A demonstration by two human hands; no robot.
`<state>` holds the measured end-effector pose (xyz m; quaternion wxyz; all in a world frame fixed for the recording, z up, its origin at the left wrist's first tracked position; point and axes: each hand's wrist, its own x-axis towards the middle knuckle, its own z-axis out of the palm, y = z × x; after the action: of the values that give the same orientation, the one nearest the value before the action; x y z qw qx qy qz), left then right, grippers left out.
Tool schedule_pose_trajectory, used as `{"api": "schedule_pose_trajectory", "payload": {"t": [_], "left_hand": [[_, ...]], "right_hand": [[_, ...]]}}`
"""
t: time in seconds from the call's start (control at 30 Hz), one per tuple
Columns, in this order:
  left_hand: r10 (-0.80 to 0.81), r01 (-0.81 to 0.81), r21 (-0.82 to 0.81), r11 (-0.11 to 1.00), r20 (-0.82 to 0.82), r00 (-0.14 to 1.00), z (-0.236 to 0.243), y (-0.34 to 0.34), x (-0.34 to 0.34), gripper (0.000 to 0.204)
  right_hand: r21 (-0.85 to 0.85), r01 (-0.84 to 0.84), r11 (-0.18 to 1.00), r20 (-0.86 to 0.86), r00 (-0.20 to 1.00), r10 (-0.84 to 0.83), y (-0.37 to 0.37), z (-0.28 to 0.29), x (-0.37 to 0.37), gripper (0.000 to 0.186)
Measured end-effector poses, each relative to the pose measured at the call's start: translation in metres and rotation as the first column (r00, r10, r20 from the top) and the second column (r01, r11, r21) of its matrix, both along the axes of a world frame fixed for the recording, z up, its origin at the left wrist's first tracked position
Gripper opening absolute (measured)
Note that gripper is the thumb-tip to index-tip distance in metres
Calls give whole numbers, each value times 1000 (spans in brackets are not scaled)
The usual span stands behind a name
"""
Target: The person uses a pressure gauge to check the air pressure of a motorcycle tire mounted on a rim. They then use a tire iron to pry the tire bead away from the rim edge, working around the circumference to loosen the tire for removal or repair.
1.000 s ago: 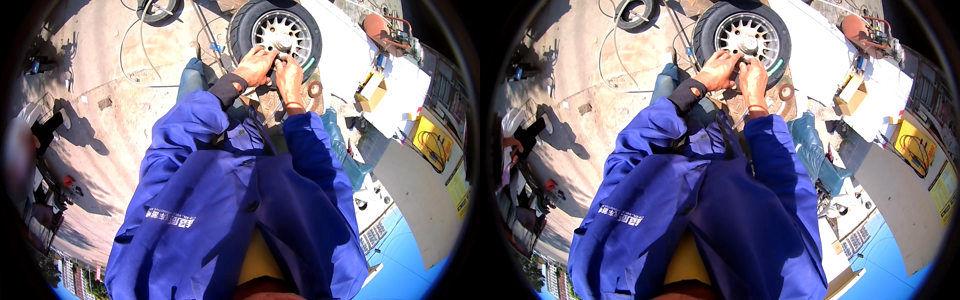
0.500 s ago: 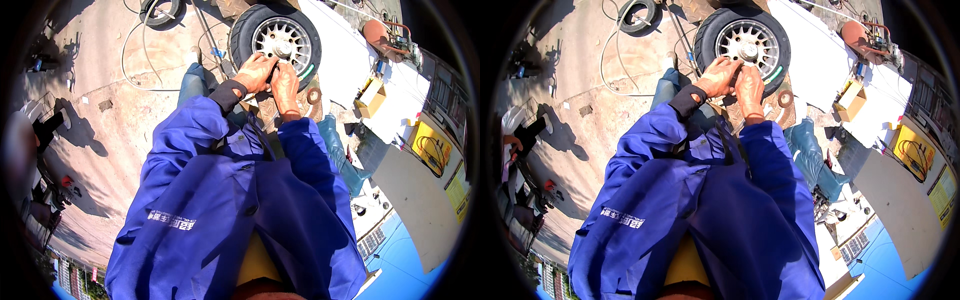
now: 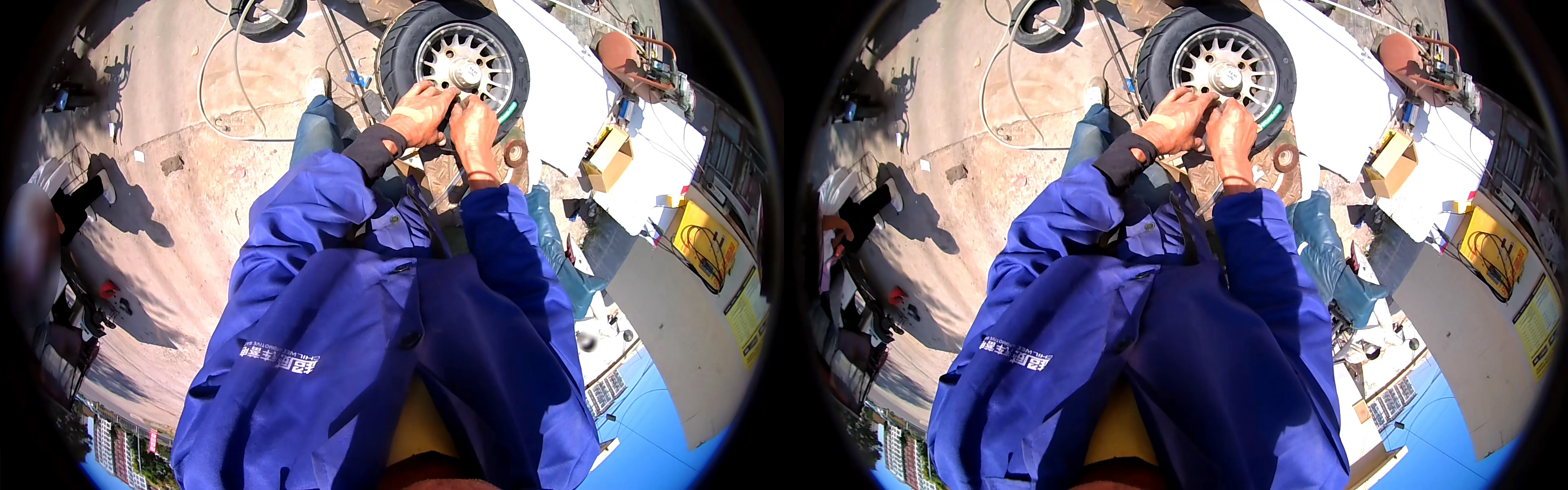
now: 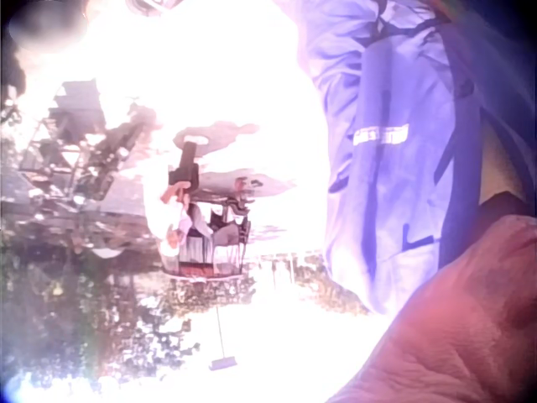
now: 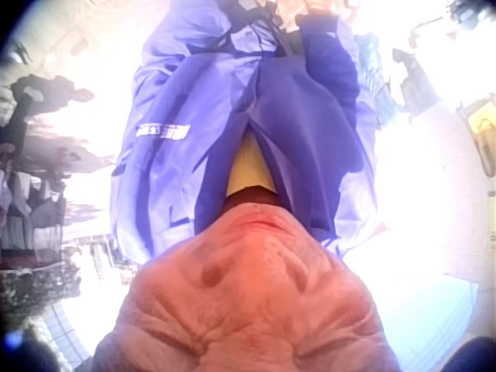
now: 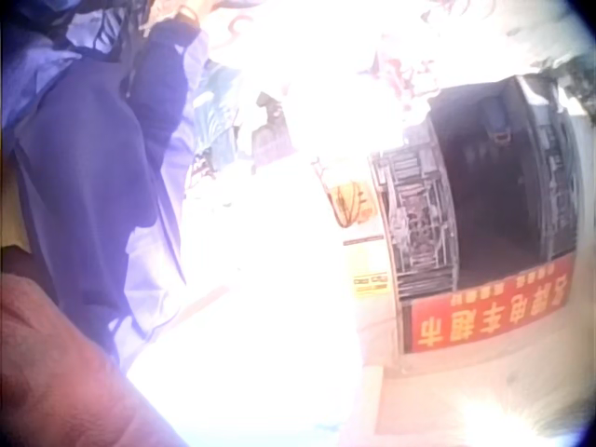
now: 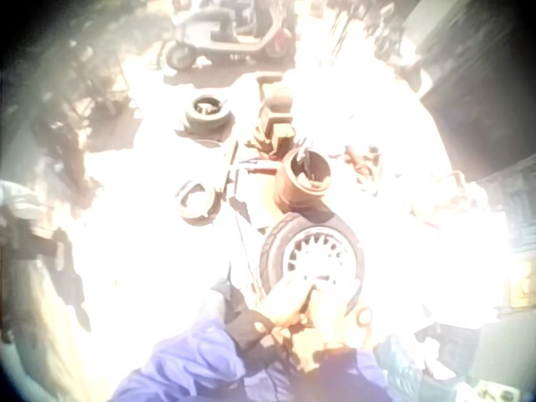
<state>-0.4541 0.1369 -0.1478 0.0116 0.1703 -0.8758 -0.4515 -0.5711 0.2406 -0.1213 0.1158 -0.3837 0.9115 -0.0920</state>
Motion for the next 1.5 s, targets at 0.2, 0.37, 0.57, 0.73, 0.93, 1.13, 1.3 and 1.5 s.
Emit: {"api": "schedule_pose_trajectory", "payload": {"t": [0.2, 0.37, 0.57, 0.73, 0.93, 1.13, 1.3, 1.5], "left_hand": [[-11, 11, -29, 1000, -17, 1000, -6, 1, -1, 94], [23, -24, -21, 1000, -42, 999, -6, 2, 0, 92], [9, -10, -44, 999, -7, 1000, 1, 0, 0, 93], [-10, 10, -17, 1000, -1, 1000, 0, -1, 0, 94], [-4, 4, -29, 1000, -13, 1000, -5, 2, -2, 92], [5, -7, -49, 999, -25, 1000, -9, 2, -1, 94], [-6, 5, -23, 1000, -43, 999, -6, 1, 0, 96], [-2, 1, -27, 1000, -40, 999, -5, 1, 0, 98]], "right_hand": [[-178, -194, 965, -126, 977, 173, 11, -12, 8, 13], [-186, -64, 980, -2, 998, 65, 9, -10, 12, 18], [-216, 66, 974, 114, 993, -42, 8, -12, 5, 17], [57, 134, 989, 69, 988, -138, -3, 0, 4, 18], [-179, -127, 976, -59, 991, 118, 6, -10, 6, 16], [-218, -60, 974, 33, 997, 69, 14, -17, 6, 19], [-230, -27, 973, 61, 997, 42, 14, -18, 4, 17], [-193, 146, 970, 134, 984, -122, 7, -9, 3, 20]]}}
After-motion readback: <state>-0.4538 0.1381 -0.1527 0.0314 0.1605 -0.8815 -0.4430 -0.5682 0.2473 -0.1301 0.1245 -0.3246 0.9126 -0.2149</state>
